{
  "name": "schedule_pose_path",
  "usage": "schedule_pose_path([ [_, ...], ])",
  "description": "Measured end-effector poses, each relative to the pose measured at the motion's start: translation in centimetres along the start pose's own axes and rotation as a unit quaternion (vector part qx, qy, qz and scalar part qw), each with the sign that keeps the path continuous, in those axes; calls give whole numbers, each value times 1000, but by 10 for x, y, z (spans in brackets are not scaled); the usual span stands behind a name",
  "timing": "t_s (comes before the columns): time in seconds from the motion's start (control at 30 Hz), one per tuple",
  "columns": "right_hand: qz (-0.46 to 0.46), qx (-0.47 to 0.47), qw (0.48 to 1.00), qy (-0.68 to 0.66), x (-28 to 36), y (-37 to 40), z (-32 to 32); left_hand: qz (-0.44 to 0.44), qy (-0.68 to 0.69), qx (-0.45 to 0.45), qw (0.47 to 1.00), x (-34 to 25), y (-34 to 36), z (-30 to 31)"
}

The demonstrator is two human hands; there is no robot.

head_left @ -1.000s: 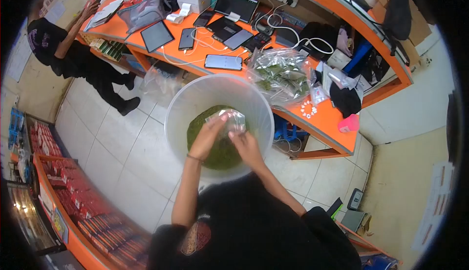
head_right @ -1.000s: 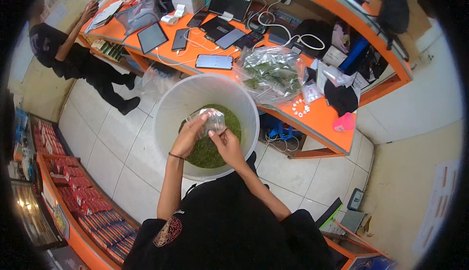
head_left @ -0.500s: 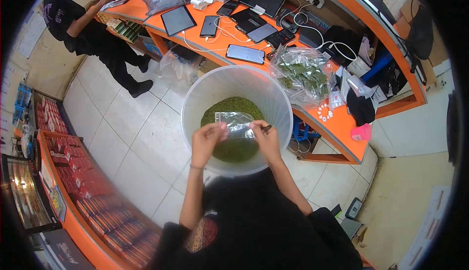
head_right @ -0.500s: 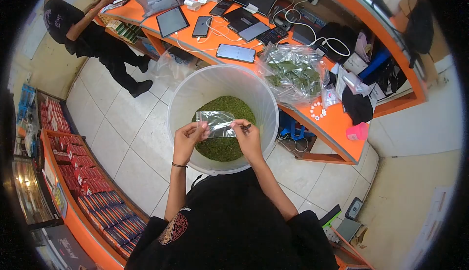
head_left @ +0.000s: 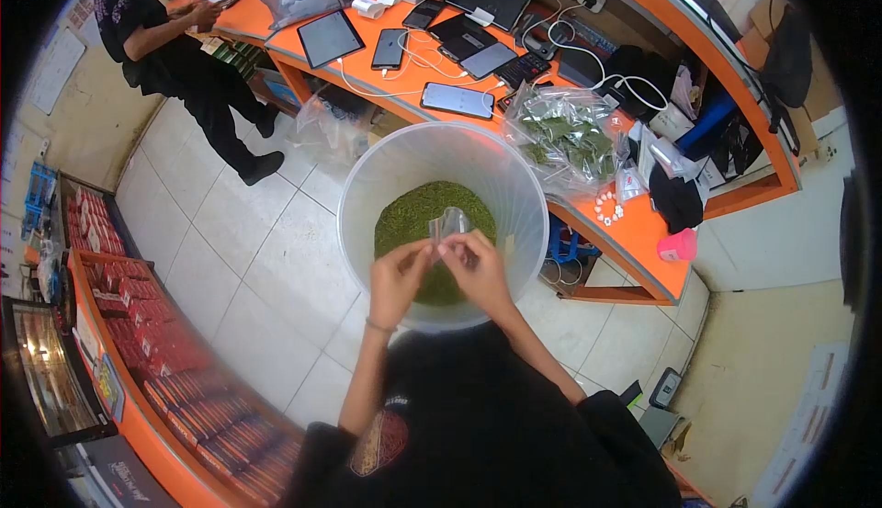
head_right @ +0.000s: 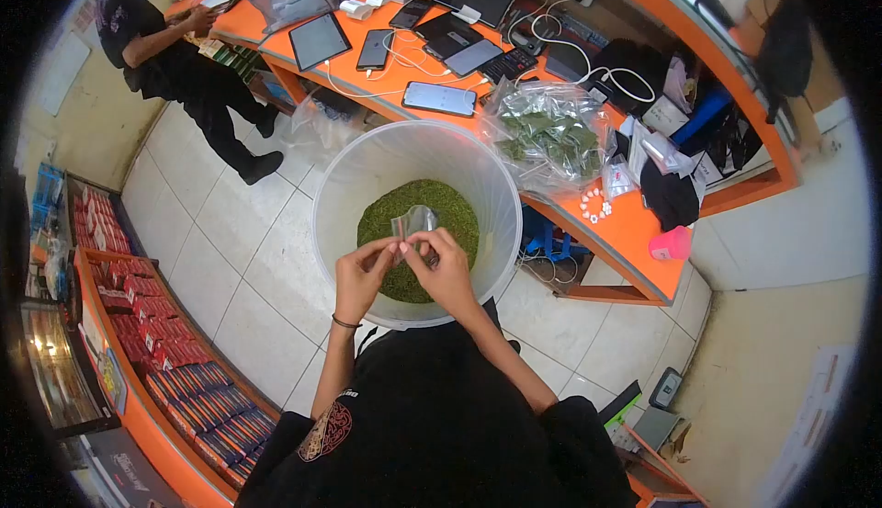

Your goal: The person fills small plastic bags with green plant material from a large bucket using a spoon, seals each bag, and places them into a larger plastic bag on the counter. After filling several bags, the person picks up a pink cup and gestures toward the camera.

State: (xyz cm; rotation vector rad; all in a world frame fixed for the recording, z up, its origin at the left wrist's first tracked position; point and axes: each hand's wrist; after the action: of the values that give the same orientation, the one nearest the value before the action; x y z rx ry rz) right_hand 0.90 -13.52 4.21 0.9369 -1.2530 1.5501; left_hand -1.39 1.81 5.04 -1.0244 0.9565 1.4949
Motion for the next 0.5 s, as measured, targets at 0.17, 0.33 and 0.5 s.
schedule_pose_path([
  [0.17,-47,31,998,3,2,6,1,-55,-31,11,998,-8,8,-2],
  [0.33,-49,80,996,4,3,4,10,-53,-26,38,998,-3,11,-3],
  [0.5,-30,120,992,24,9,2,14,-79,-68,42,994,-1,11,-6],
])
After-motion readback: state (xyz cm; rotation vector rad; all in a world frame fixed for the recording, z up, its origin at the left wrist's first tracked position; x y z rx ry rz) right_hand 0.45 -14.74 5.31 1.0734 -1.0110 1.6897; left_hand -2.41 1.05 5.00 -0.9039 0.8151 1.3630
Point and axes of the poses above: each hand's wrist, its own y-axis away from the middle knuckle, its own z-axis out of the back of the hand, x = y × z, and after that the axes turned 6 degrees about -y, right-handed
